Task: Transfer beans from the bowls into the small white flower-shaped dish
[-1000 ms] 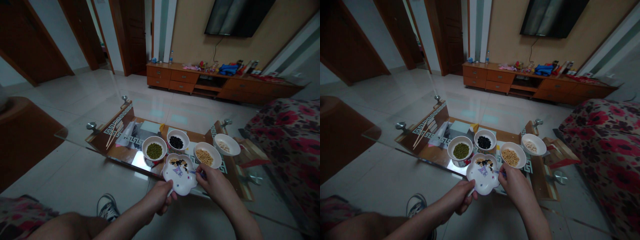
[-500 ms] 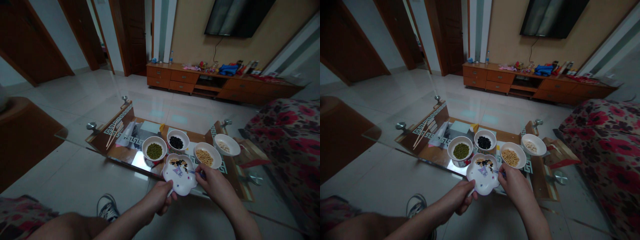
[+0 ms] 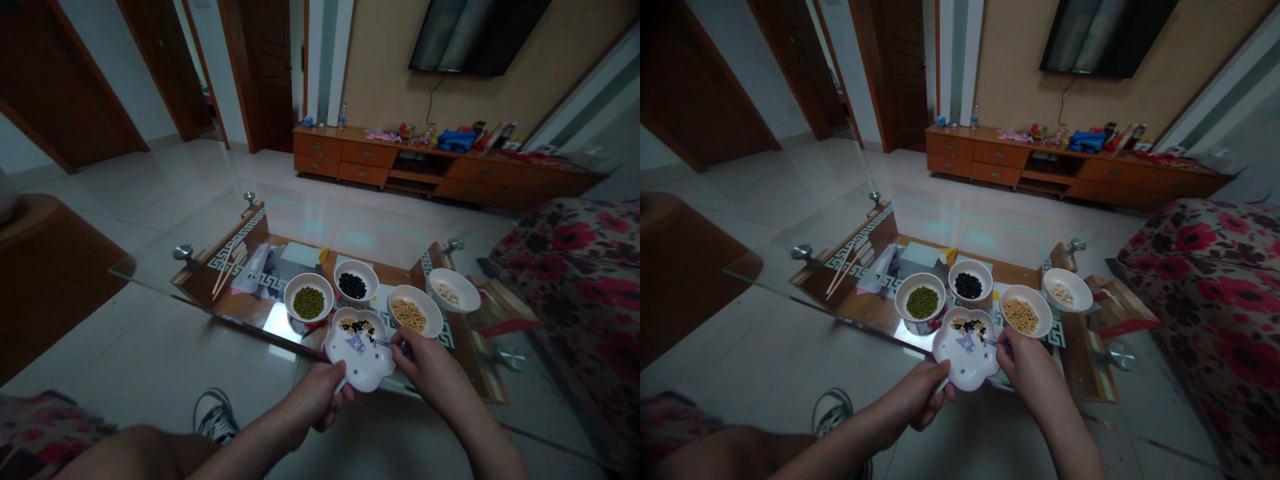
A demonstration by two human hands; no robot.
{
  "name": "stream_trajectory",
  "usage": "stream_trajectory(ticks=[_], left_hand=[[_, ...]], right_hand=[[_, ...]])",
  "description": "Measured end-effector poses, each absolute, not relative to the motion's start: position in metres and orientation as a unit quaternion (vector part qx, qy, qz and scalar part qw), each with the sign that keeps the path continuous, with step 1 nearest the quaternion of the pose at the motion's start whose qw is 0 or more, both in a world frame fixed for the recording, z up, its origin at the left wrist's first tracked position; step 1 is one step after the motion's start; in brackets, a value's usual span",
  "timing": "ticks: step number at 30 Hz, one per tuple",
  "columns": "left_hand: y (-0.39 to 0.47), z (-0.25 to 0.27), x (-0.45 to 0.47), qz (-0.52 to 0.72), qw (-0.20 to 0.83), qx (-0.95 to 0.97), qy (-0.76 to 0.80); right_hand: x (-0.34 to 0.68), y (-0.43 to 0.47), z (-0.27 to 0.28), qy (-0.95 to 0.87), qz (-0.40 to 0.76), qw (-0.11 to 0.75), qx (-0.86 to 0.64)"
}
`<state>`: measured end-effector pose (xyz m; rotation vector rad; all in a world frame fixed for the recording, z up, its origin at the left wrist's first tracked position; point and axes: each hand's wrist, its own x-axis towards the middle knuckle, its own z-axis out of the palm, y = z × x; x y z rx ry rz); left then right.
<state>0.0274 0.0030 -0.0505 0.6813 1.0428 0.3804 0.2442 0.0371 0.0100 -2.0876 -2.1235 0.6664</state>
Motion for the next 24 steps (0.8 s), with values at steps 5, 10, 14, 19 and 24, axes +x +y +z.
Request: stream_trajectory(ticks=[5,10,14,19,24], left_hand=[[0.004,-0.050,0.028,0.167,0.793,0.315,0.494],[0.005,-0.047,0.028,0.164,0.792,0.316,0.497],[0.005,-0.046,0.028,0.168,0.794,0.313,0.493],[0.003,-0.050,0.027,0.169,0.797,0.311,0.490],[0.004,-0.050,0.028,0.166,0.795,0.314,0.492]], right_hand=[[0.246,0.036,0.017,-0.704,0.230,0.075,-0.667],[0.261,0.033,0.029,-0.683,0.175,0.130,-0.697],[0.275,0.032,0.039,-0.630,0.098,0.129,-0.760],[0.279,0.030,0.045,-0.591,0.015,0.081,-0.803],[0.276,0.029,0.042,-0.582,-0.018,0.092,-0.808]])
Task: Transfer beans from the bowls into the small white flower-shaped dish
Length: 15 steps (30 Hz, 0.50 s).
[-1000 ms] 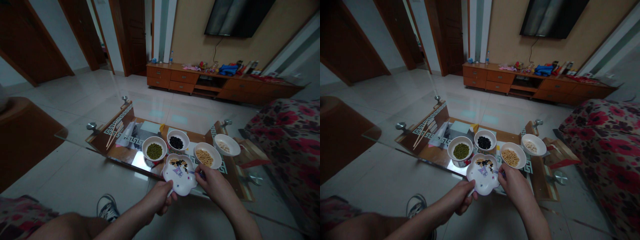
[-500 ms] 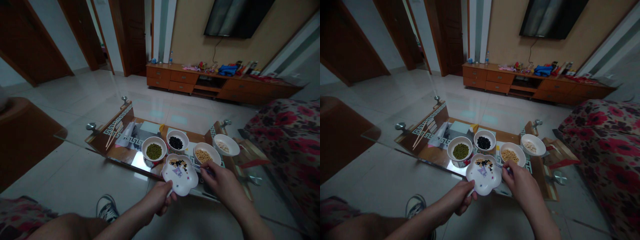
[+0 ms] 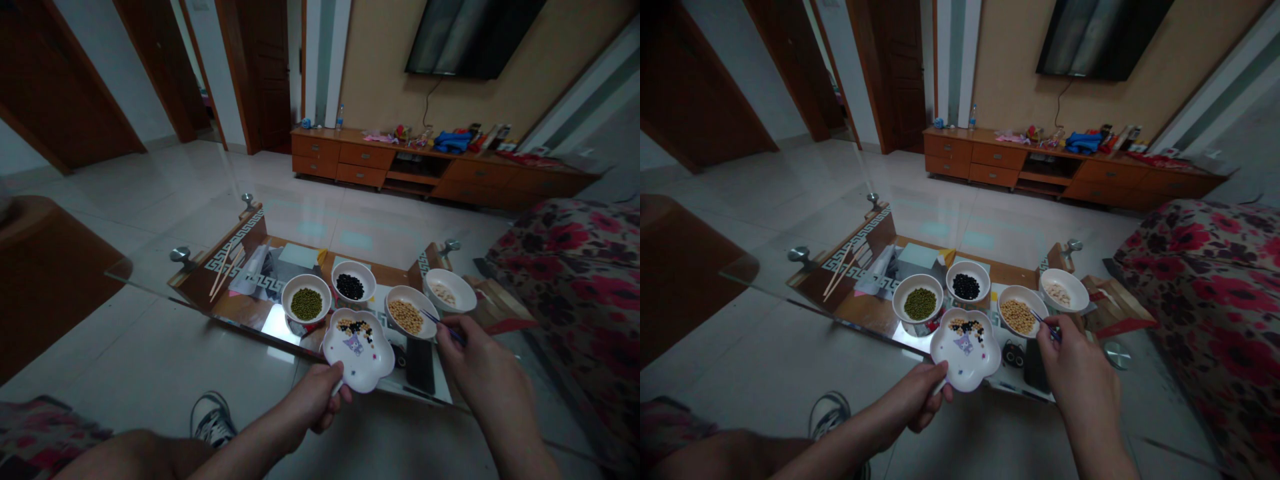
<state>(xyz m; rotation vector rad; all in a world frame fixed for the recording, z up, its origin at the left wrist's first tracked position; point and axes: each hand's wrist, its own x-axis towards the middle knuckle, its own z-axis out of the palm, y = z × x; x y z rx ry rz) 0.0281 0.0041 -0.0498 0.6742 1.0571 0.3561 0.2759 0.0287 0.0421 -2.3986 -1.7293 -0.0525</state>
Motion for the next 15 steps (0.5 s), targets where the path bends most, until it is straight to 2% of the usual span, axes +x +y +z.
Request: stream_trajectory(ticks=[7,15], left_hand=[[0.004,-0.047,0.027,0.171,0.795,0.318,0.488],[0.005,-0.050,0.028,0.167,0.794,0.314,0.493]], right_hand=[[0.275,0.031,0.039,-0.582,0.004,0.108,-0.806],[0.261,0.032,0.033,-0.621,0.135,0.158,-0.756]])
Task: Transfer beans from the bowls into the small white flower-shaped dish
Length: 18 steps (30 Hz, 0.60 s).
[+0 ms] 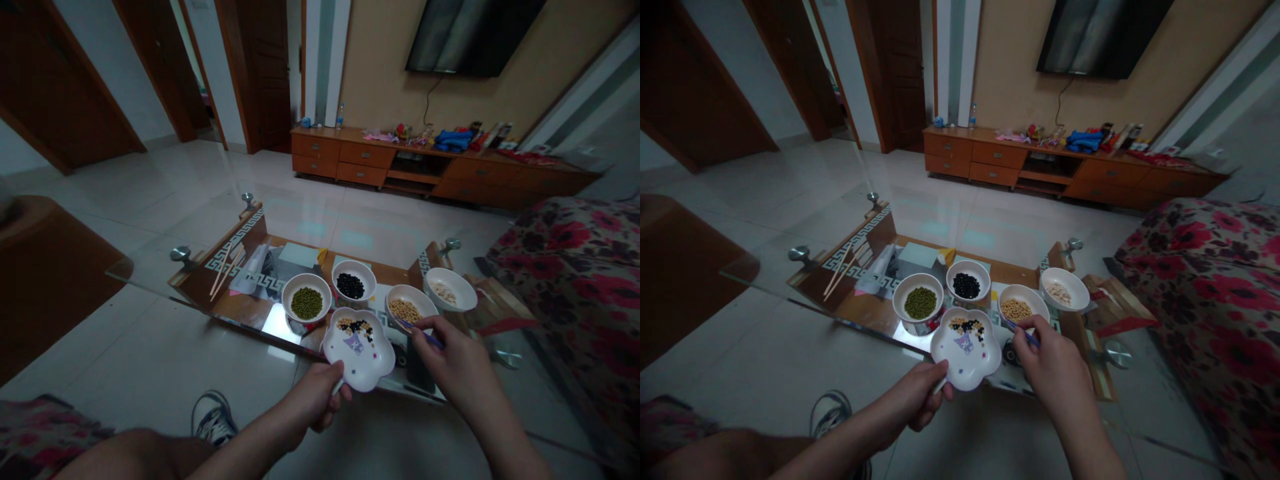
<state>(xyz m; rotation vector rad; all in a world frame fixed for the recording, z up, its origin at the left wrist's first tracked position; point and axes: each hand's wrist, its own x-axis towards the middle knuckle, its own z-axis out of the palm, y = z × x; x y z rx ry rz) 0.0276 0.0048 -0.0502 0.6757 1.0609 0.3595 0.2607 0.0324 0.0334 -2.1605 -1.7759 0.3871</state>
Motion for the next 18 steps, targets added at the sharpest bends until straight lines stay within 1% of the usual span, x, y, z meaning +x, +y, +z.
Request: stream_trajectory(ticks=[3,5,11,18], left_hand=[[0.005,-0.049,0.028,0.170,0.794,0.314,0.492],[0.004,-0.048,0.028,0.173,0.794,0.315,0.490],[0.004,-0.051,0.028,0.170,0.793,0.311,0.496],[0.003,-0.053,0.027,0.173,0.795,0.316,0.487]], right_hand=[[0.252,0.032,0.028,-0.663,0.203,0.139,-0.707],[0.246,0.033,0.025,-0.678,0.225,0.121,-0.689],[0.238,0.035,0.015,-0.692,0.230,0.083,-0.679],[0.239,0.035,0.008,-0.693,0.233,0.074,-0.678]])
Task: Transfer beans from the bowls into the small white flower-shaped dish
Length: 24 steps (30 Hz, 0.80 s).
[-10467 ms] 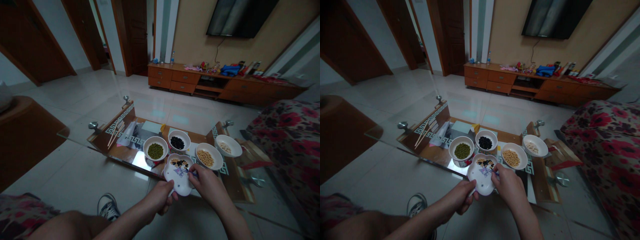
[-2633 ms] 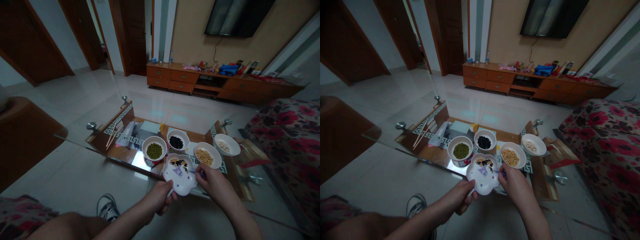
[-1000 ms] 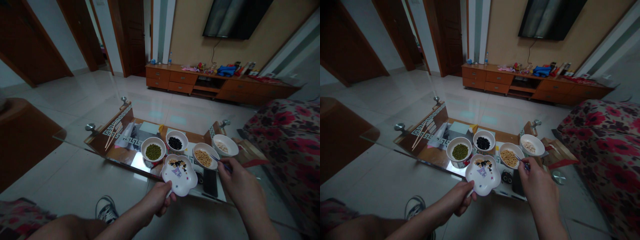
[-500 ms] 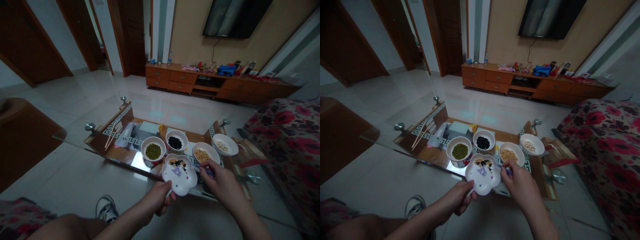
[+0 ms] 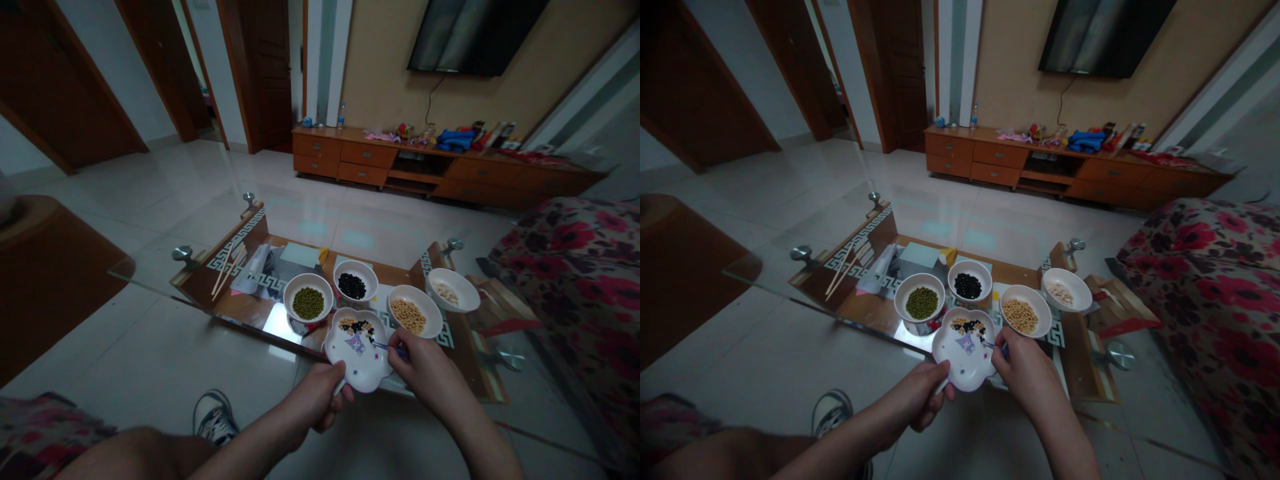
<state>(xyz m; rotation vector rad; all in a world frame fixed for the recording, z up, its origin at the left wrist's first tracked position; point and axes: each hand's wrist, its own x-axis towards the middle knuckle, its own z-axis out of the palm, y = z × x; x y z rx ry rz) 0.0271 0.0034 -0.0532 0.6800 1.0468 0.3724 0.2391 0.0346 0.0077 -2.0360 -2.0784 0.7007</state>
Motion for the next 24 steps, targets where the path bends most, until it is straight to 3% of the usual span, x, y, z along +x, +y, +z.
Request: stream_trajectory(ticks=[24], left_hand=[[0.0044,-0.0503,0.0275,0.172,0.798,0.312,0.486]], right_hand=[[0.2376,0.0360,0.0049,-0.704,0.228,0.053,-0.671]])
